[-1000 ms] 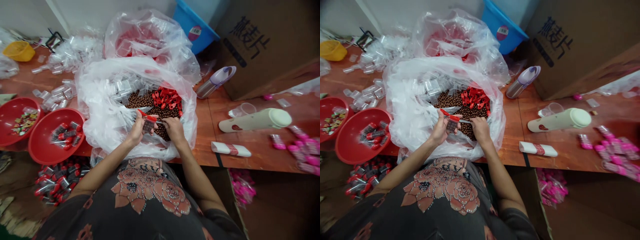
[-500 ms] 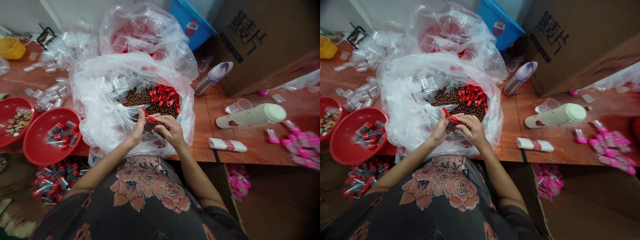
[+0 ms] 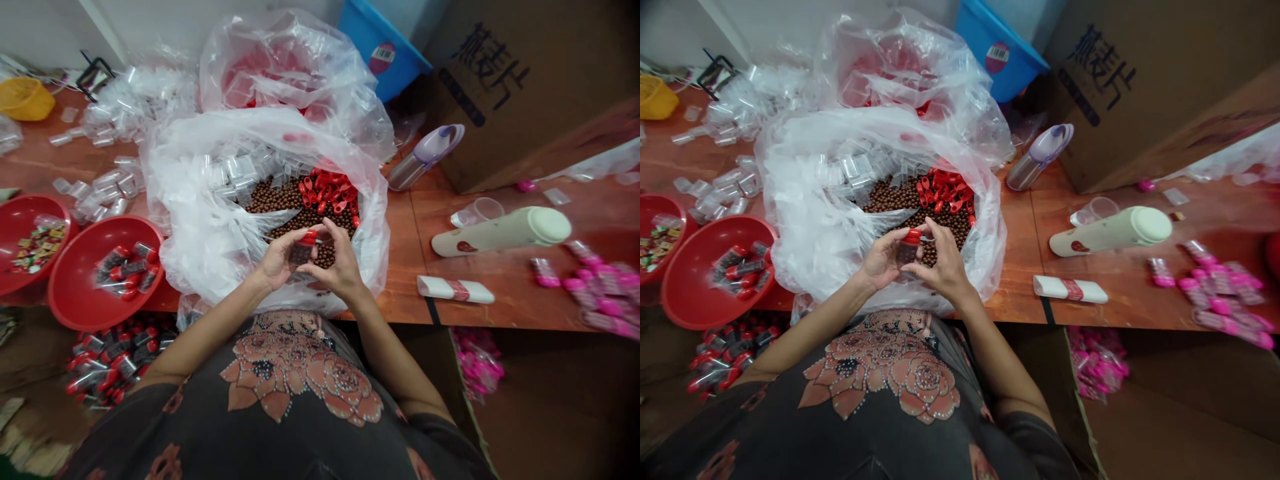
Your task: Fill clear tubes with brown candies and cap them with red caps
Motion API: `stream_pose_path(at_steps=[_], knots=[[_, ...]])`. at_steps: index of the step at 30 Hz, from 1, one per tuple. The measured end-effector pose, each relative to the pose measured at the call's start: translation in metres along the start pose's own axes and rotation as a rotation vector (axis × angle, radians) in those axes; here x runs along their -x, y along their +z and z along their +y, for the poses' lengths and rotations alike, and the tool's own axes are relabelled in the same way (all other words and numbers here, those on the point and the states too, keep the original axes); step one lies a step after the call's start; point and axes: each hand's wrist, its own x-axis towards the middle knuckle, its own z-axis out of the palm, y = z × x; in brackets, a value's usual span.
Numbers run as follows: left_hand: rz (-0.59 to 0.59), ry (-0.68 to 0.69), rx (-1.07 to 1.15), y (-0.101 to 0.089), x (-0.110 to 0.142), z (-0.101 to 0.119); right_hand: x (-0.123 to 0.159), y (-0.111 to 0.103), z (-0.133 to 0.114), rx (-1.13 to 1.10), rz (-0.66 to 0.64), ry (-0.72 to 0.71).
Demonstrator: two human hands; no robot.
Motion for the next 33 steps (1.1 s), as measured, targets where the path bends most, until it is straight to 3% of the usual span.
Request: stream_pose_path(at_steps=[5,9,15,21,27,33], knots=[[0.056,-0.009,-0.028,-0.001,0.001,-0.004,-0.003,-0.006,-0.005,0.145,-0.059,-0.069],[0.034,-0.024,-0.056,0.000,-0.001,-0.006,-0.003,-0.004,-0.009,0.196,-0.028,-0.089],[0.163,0.035,-0.043,0.002,-0.001,-0.013,0.000,0.003,-0.009,0.240,-0.028,-0.081],[0.183,0.055,-0.122,0.002,0.002,-0.013,0.002,0.005,-0.011,0.252,-0.020,-0.097],[0.186,0.068,-0.120,0.003,0.004,-0.013,0.002,0.005,-0.011,0.410,-0.017,-0.186],[0.191,0.101,-0.090,-0.007,0.013,-0.019,0.001,0.015,-0.010,0.479,0.043,-0.399]])
